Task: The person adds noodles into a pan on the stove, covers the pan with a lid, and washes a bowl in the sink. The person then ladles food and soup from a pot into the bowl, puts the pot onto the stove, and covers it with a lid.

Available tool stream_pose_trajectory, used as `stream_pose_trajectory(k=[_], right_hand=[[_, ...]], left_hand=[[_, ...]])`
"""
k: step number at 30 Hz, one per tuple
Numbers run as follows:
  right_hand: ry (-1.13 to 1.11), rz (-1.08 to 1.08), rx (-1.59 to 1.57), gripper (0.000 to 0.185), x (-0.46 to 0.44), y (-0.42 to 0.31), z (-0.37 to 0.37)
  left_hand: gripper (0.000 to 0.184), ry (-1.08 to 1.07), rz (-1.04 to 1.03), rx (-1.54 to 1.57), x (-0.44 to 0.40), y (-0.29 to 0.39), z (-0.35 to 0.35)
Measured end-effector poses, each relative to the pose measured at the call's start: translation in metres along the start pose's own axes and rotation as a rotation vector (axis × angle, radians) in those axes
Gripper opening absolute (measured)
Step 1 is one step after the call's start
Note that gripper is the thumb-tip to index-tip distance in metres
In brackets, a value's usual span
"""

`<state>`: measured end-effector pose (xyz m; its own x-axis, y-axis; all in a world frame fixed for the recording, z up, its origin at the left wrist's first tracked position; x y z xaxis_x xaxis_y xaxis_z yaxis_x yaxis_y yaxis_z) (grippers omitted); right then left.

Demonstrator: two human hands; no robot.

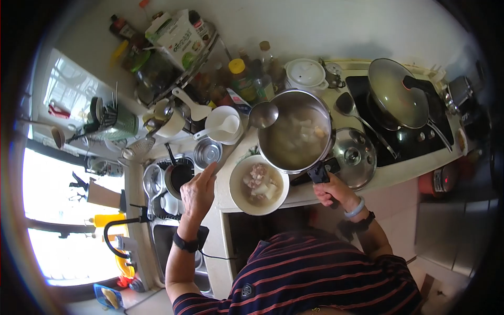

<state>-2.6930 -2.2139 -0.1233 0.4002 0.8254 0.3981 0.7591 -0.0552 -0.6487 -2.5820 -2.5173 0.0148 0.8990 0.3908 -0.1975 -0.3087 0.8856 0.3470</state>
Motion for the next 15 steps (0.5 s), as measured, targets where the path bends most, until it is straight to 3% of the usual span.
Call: stream_pose_trajectory(k=[10, 14, 15], right_hand=[[0.028, -0.022, 0.129, 0.023, 0.028, -0.018, -0.015], [-0.010, -0.035, 0.157, 0.023, 0.031, -0.023, -0.016], [-0.014, -0.037, 0.159, 0.023, 0.030, -0.024, -0.015]], left_hand=[[0.050, 0.057, -0.366, -0.428, 0.001, 0.046, -0.029], [0.052, -0.058, -0.311, -0.452, 0.001, 0.052, -0.036], [0.047, -0.142, -0.206, -0.375, 0.000, 0.049, -0.033]])
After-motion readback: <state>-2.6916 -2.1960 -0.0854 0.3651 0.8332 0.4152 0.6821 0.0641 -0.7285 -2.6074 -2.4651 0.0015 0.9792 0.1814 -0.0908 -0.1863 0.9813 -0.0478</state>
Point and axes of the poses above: each hand's wrist, its own x-axis away from the middle knuckle, its own z-axis out of the back of the hand, y = z × x, the point moved 5 cm from there along -x, towards the middle knuckle, and after that the axes turned 6 degrees about z, right-handed, at the moved point
